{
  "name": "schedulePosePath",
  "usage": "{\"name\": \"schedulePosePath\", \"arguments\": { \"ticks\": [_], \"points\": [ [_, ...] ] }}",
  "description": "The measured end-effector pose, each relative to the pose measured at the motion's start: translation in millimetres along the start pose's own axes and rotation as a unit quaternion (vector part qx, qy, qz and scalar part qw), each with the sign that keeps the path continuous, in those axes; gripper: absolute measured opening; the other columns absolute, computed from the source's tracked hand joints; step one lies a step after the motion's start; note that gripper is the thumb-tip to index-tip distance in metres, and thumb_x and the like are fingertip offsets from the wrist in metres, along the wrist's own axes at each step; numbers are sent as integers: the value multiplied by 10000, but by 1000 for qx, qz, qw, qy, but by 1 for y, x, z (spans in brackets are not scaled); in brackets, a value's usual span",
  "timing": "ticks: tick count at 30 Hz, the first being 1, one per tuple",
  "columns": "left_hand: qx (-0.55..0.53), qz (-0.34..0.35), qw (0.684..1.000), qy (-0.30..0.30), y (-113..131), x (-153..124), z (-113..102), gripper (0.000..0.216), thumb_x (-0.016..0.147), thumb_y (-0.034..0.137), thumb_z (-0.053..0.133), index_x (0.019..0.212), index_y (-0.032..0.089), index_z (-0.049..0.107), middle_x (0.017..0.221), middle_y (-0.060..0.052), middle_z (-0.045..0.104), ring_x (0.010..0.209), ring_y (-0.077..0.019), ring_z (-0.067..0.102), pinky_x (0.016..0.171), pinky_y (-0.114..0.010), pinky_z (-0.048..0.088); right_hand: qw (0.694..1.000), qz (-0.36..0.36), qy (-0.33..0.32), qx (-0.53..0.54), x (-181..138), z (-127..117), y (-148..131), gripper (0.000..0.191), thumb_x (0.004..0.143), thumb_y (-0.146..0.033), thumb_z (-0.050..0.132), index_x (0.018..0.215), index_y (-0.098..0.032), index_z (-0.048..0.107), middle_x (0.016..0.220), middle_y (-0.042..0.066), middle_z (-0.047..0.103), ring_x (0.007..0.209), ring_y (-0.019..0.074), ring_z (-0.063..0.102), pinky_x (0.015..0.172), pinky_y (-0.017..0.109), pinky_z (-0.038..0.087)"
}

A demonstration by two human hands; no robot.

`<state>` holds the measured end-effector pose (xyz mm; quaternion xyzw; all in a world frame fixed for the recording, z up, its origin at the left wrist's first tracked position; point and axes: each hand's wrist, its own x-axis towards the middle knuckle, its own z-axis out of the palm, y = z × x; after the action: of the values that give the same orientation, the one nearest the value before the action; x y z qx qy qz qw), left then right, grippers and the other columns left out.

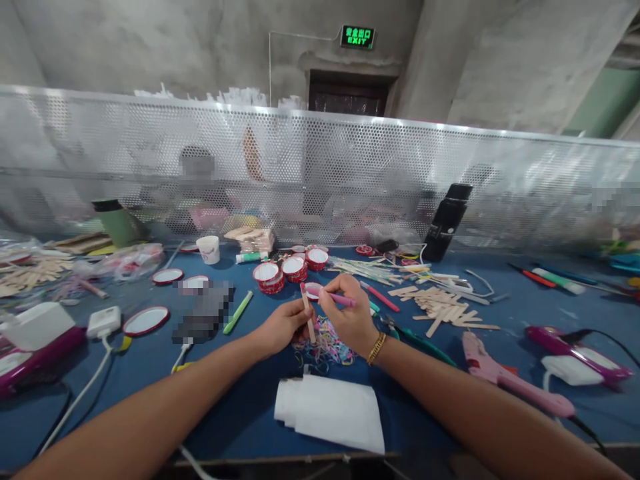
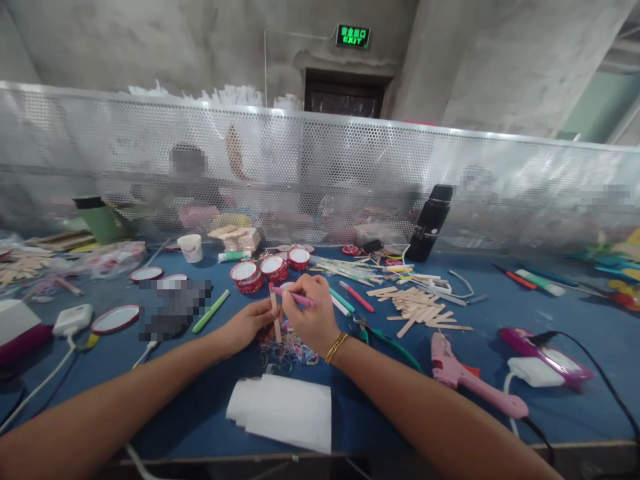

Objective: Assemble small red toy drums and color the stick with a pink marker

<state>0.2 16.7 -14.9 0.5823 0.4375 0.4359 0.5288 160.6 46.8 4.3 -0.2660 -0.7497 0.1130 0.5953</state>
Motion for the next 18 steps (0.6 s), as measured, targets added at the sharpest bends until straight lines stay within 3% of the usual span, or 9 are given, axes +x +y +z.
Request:
{"name": "schedulePosePath", "arguments": {
  "ticks": [6, 18],
  "points": [
    [35, 10, 999, -11, -1, 0, -1, 551, 693, 707, 644, 729, 169, 536, 558, 21, 545, 467, -99, 441, 464, -237, 309, 999, -47, 2, -16, -4, 0, -1, 157, 818, -176, 571, 673, -216, 525, 649, -28, 573, 662, 156, 514, 728, 358, 386],
    [20, 29, 999, -9, 3, -1, -1, 501, 705, 653, 669, 721, 171, 532, 563, 22, 538, 500, -109, 448, 497, -247, 323, 998, -60, 0, -30, -4, 0, -1, 146, 818, -171, 569, 687, -217, 524, 656, -25, 579, 672, 159, 536, 750, 367, 403]
  ]
}}
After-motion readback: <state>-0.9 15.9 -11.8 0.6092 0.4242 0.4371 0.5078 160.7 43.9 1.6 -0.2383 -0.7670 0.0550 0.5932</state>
